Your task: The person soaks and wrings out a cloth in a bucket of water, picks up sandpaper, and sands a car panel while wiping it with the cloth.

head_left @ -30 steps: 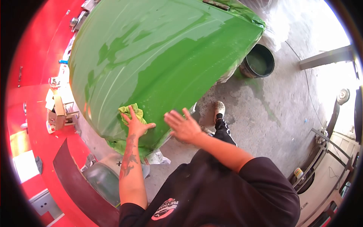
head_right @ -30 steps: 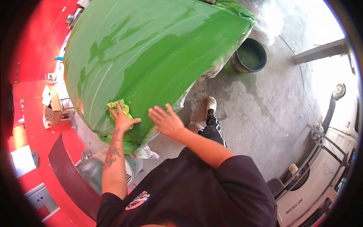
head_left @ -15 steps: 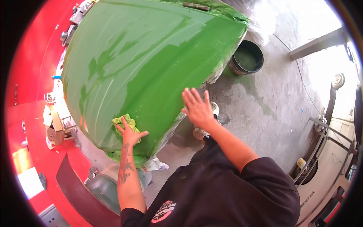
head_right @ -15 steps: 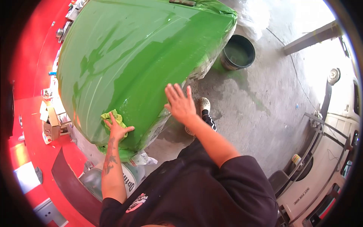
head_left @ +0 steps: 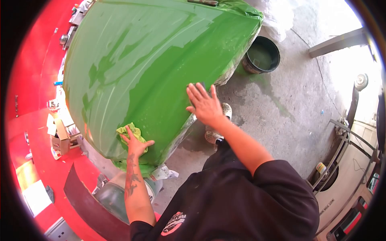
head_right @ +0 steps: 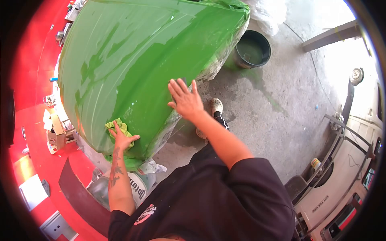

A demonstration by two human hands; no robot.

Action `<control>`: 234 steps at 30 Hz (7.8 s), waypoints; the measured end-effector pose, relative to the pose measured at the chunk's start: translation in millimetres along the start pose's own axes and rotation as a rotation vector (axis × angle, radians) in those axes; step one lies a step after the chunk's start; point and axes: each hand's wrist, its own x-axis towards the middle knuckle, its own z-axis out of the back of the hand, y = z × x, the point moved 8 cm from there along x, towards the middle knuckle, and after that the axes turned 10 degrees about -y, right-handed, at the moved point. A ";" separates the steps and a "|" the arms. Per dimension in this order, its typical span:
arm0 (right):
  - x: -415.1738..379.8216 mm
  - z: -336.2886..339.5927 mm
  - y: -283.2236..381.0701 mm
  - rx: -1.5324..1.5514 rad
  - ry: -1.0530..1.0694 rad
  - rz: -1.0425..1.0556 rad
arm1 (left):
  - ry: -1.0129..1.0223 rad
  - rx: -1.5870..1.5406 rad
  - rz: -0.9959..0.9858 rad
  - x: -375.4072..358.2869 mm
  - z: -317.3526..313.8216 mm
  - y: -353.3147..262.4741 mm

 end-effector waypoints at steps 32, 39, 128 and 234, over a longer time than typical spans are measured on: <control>113.5 12.2 -98.6 0.049 -0.161 -0.152 | 0.091 0.032 0.235 1.0 -11.5 -35.1; 178.7 29.8 -240.6 -0.128 -0.291 -0.454 | 0.087 -0.015 0.259 -0.3 -9.4 -37.1; 3.5 -33.6 117.5 0.070 0.062 0.306 | 0.089 -0.040 0.193 -3.2 -12.2 -45.2; -32.4 -205.6 605.8 -0.532 0.026 1.634 | -0.794 -1.444 1.744 -596.4 -341.2 197.7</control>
